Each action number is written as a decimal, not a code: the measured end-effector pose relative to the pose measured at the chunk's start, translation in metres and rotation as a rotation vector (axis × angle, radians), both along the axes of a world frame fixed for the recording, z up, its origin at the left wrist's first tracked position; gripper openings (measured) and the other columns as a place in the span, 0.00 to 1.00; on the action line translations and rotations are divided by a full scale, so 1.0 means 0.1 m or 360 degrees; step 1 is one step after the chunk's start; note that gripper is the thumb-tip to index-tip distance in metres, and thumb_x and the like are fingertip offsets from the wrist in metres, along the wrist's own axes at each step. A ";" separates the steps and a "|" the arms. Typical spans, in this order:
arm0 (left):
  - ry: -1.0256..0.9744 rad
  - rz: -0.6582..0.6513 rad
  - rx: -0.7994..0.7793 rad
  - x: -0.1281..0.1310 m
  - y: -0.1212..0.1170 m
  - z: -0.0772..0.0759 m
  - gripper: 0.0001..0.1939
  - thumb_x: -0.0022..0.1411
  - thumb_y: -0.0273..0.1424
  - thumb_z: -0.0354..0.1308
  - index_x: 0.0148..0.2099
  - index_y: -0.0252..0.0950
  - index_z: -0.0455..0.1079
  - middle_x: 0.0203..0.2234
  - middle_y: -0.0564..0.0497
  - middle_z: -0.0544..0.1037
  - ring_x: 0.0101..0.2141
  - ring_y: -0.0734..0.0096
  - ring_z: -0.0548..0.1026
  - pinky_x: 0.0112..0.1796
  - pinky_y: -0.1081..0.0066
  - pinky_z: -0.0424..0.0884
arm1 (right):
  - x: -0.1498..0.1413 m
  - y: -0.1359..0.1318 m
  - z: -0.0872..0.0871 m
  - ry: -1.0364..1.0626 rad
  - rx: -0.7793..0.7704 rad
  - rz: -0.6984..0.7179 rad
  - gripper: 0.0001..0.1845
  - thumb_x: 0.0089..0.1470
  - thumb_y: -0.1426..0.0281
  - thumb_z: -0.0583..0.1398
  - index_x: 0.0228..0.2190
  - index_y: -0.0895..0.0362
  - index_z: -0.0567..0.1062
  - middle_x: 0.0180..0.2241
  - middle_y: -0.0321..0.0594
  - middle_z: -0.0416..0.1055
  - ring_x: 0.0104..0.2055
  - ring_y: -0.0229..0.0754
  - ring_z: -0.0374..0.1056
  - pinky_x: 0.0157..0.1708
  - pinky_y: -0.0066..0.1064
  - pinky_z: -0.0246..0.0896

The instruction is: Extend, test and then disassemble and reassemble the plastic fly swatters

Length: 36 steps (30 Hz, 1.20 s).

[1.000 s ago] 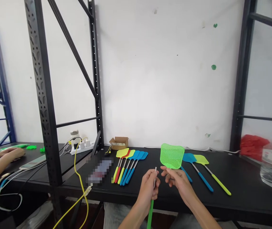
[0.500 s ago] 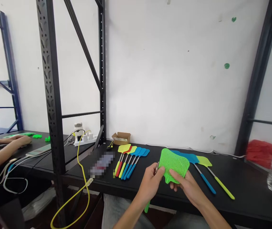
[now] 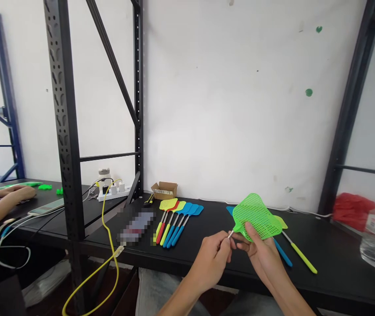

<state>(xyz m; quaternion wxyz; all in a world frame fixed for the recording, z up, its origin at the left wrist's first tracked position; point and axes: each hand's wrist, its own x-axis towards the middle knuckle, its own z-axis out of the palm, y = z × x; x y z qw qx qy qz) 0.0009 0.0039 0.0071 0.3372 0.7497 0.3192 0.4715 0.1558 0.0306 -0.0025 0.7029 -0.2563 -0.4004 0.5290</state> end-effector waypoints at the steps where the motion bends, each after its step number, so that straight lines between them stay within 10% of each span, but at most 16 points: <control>1: 0.0019 0.0001 -0.0001 0.00 0.00 0.00 0.17 0.70 0.34 0.41 0.33 0.35 0.66 0.20 0.56 0.66 0.24 0.77 0.63 0.30 0.75 0.58 | 0.01 0.00 -0.01 -0.0003 -0.0005 -0.0002 0.27 0.42 0.63 0.72 0.43 0.53 0.72 0.38 0.40 0.75 0.30 0.45 0.76 0.20 0.28 0.71; 11: 0.0229 -0.0132 -0.0038 -0.17 -0.03 0.00 0.18 0.71 0.38 0.42 0.36 0.34 0.68 0.20 0.56 0.65 0.22 0.78 0.60 0.26 0.76 0.56 | 0.14 0.02 -0.11 -0.0415 0.0133 0.0150 0.17 0.49 0.61 0.68 0.39 0.56 0.75 0.36 0.44 0.74 0.34 0.47 0.72 0.27 0.36 0.70; 20: -0.0046 -0.0456 -0.0580 -0.14 0.01 -0.01 0.23 0.68 0.49 0.44 0.40 0.33 0.67 0.19 0.59 0.61 0.15 0.83 0.50 0.17 0.77 0.46 | 0.04 -0.05 -0.11 -0.0460 0.0200 0.0362 0.10 0.53 0.62 0.66 0.34 0.55 0.77 0.29 0.39 0.71 0.31 0.42 0.66 0.36 0.37 0.65; 30: 0.0399 0.0236 0.0161 -0.05 -0.06 -0.04 0.24 0.72 0.41 0.38 0.35 0.35 0.70 0.23 0.49 0.73 0.25 0.71 0.69 0.31 0.72 0.61 | 0.02 0.03 -0.21 -0.0595 0.0174 0.0089 0.15 0.44 0.63 0.71 0.33 0.58 0.80 0.32 0.44 0.76 0.32 0.45 0.69 0.35 0.37 0.66; 36: 0.0807 0.0727 0.0185 0.04 -0.08 -0.17 0.23 0.71 0.41 0.38 0.38 0.35 0.70 0.30 0.42 0.76 0.31 0.59 0.75 0.33 0.67 0.63 | -0.11 0.08 -0.38 -0.0497 0.0085 -0.0248 0.17 0.37 0.64 0.73 0.32 0.57 0.81 0.35 0.45 0.77 0.37 0.50 0.72 0.41 0.43 0.67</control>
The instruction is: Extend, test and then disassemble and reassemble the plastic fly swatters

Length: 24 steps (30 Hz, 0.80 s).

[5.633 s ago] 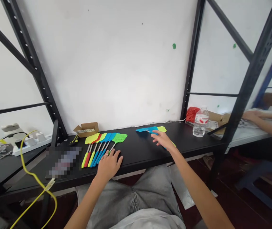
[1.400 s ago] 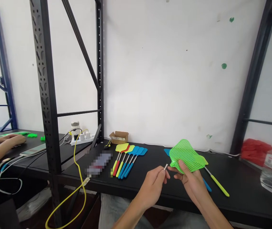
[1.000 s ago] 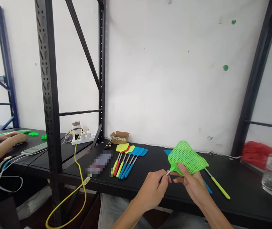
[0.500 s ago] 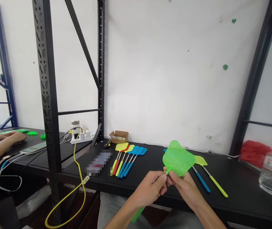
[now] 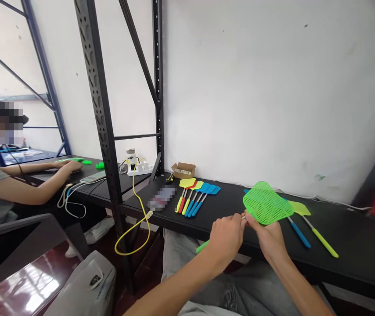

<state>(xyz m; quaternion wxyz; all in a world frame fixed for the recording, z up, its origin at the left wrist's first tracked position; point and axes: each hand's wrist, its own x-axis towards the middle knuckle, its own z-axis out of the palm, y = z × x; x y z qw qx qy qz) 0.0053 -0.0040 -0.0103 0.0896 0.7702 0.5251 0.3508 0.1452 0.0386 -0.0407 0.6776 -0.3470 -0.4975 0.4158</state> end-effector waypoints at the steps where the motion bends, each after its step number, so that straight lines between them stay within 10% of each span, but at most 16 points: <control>1: -0.0084 -0.0062 -0.0018 -0.01 0.01 0.00 0.22 0.71 0.41 0.39 0.36 0.35 0.70 0.28 0.43 0.75 0.30 0.61 0.74 0.33 0.68 0.63 | -0.01 -0.01 0.00 0.0010 0.0009 -0.0003 0.17 0.37 0.63 0.73 0.31 0.58 0.81 0.34 0.45 0.77 0.36 0.50 0.71 0.41 0.43 0.67; 9: -0.1060 -0.1170 -0.1270 -0.21 0.14 0.17 0.21 0.66 0.49 0.43 0.39 0.36 0.64 0.17 0.62 0.51 0.15 0.81 0.41 0.17 0.78 0.42 | 0.00 -0.14 0.23 -0.0116 0.0210 0.0294 0.11 0.48 0.62 0.68 0.24 0.56 0.77 0.21 0.37 0.68 0.30 0.43 0.67 0.40 0.38 0.63; 12: -0.0841 -0.0987 -0.0908 -0.16 0.11 0.15 0.23 0.68 0.48 0.40 0.39 0.36 0.66 0.17 0.59 0.56 0.15 0.79 0.50 0.19 0.77 0.49 | 0.02 -0.11 0.23 -0.0097 0.0190 0.0239 0.12 0.45 0.62 0.69 0.27 0.57 0.78 0.22 0.37 0.69 0.27 0.40 0.65 0.36 0.36 0.64; 17: -0.0126 -0.0123 0.0013 -0.04 0.00 0.07 0.18 0.69 0.40 0.43 0.37 0.36 0.70 0.23 0.49 0.70 0.26 0.67 0.69 0.30 0.71 0.60 | 0.03 -0.01 0.17 0.0059 0.0101 -0.0042 0.16 0.40 0.60 0.71 0.27 0.57 0.76 0.31 0.41 0.73 0.31 0.41 0.66 0.29 0.32 0.63; 20: -0.0205 -0.0258 -0.0046 -0.05 -0.02 0.10 0.18 0.68 0.40 0.44 0.33 0.36 0.68 0.21 0.52 0.69 0.24 0.71 0.67 0.28 0.73 0.58 | 0.06 0.00 0.19 0.0100 0.0110 -0.0075 0.15 0.39 0.61 0.71 0.27 0.57 0.76 0.31 0.41 0.72 0.31 0.40 0.65 0.28 0.31 0.61; 24: -0.0692 -0.0780 -0.0804 -0.15 0.02 0.21 0.19 0.66 0.45 0.44 0.34 0.36 0.66 0.15 0.58 0.61 0.16 0.79 0.55 0.19 0.77 0.50 | 0.15 -0.01 0.29 0.0077 0.0186 -0.0034 0.15 0.39 0.61 0.71 0.25 0.56 0.75 0.30 0.40 0.71 0.29 0.38 0.63 0.27 0.31 0.60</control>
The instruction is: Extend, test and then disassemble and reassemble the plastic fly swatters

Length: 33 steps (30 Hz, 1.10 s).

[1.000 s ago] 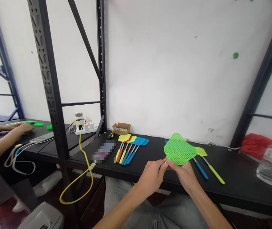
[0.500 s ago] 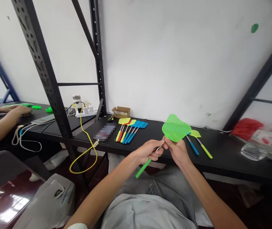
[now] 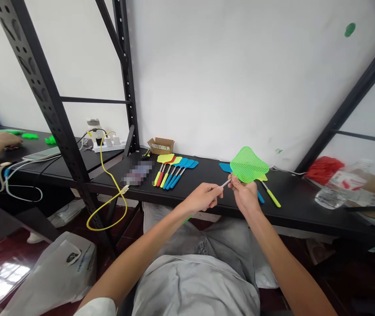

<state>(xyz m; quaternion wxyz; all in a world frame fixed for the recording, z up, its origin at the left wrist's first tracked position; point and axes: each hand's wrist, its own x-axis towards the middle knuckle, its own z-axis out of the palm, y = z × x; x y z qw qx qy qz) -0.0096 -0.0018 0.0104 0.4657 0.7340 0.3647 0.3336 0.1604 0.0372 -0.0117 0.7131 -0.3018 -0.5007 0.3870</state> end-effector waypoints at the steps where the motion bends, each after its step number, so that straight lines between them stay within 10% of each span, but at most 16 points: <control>1: -0.0068 -0.0122 -0.0202 -0.02 0.01 0.02 0.19 0.65 0.46 0.45 0.35 0.36 0.65 0.14 0.59 0.59 0.14 0.80 0.51 0.17 0.78 0.46 | 0.03 0.00 0.03 -0.0006 0.0009 0.0006 0.15 0.39 0.60 0.71 0.25 0.56 0.75 0.30 0.39 0.70 0.29 0.38 0.63 0.26 0.31 0.60; 4: -0.0133 -0.0313 -0.0430 -0.06 0.02 0.05 0.19 0.64 0.47 0.46 0.36 0.36 0.64 0.14 0.61 0.58 0.13 0.82 0.47 0.15 0.79 0.43 | 0.13 -0.02 0.12 -0.0017 0.0010 0.0020 0.14 0.41 0.61 0.71 0.26 0.55 0.75 0.30 0.39 0.70 0.30 0.38 0.63 0.26 0.30 0.59; 13: -0.0160 0.0007 0.0261 0.04 -0.04 -0.03 0.19 0.66 0.45 0.46 0.40 0.34 0.68 0.18 0.57 0.68 0.14 0.81 0.62 0.17 0.80 0.56 | 0.00 -0.14 0.04 -0.0264 0.0068 0.0007 0.12 0.46 0.61 0.69 0.26 0.56 0.76 0.30 0.40 0.71 0.26 0.37 0.61 0.28 0.32 0.60; 23: -0.0275 -0.0450 -0.0282 0.14 -0.07 -0.09 0.22 0.66 0.51 0.44 0.32 0.37 0.59 0.11 0.61 0.61 0.10 0.81 0.54 0.13 0.79 0.49 | 0.54 0.02 0.25 0.0163 -0.0052 -0.0056 0.19 0.36 0.59 0.73 0.27 0.54 0.75 0.28 0.36 0.67 0.25 0.33 0.58 0.25 0.28 0.58; 33: 0.0621 0.0213 0.0944 0.05 -0.05 -0.02 0.21 0.69 0.43 0.42 0.29 0.38 0.64 0.21 0.53 0.69 0.24 0.70 0.68 0.27 0.73 0.54 | 0.77 0.06 0.31 0.0244 -0.0071 -0.0084 0.16 0.37 0.63 0.74 0.28 0.56 0.76 0.30 0.35 0.70 0.23 0.30 0.55 0.23 0.26 0.57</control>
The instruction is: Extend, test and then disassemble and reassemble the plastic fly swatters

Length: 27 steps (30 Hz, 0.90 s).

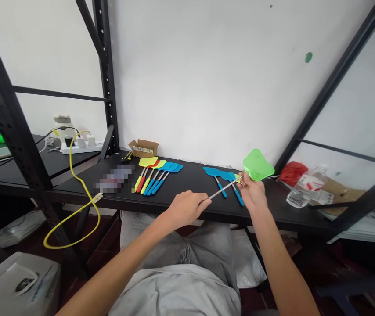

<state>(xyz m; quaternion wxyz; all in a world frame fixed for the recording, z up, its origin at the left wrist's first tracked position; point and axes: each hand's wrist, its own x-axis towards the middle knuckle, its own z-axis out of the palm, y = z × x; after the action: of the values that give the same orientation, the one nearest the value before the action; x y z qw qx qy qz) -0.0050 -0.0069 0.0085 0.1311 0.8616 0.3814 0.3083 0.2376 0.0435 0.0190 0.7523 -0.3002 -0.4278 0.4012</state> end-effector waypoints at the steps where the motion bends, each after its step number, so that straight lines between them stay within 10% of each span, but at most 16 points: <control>1: 0.0050 0.0040 0.0038 -0.01 0.01 0.00 0.21 0.70 0.43 0.42 0.29 0.39 0.64 0.21 0.53 0.69 0.25 0.69 0.68 0.27 0.72 0.53 | -0.03 0.00 0.00 0.0029 0.0003 0.0014 0.16 0.38 0.63 0.73 0.28 0.56 0.76 0.30 0.35 0.70 0.23 0.30 0.56 0.24 0.26 0.58; 14: -0.0045 -0.0108 -0.0128 -0.09 0.00 0.06 0.19 0.71 0.38 0.39 0.28 0.38 0.55 0.19 0.57 0.60 0.22 0.73 0.57 0.27 0.72 0.51 | -0.19 -0.04 -0.02 0.0385 -0.0105 0.0443 0.13 0.44 0.65 0.71 0.32 0.54 0.75 0.32 0.34 0.76 0.29 0.34 0.70 0.19 0.21 0.60; 27: -0.0114 -0.0221 -0.0184 -0.07 -0.01 0.07 0.19 0.71 0.40 0.38 0.29 0.37 0.55 0.20 0.57 0.60 0.24 0.74 0.58 0.28 0.73 0.52 | -0.19 -0.16 0.13 0.0562 -0.0010 0.0682 0.17 0.58 0.54 0.59 0.42 0.52 0.75 0.23 0.32 0.72 0.16 0.30 0.57 0.13 0.21 0.55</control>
<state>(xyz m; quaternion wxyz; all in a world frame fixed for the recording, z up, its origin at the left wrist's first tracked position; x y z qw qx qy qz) -0.0120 -0.0079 0.0159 0.2152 0.8654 0.3329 0.3066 0.2184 0.0271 0.0317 0.7123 -0.1305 -0.3426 0.5986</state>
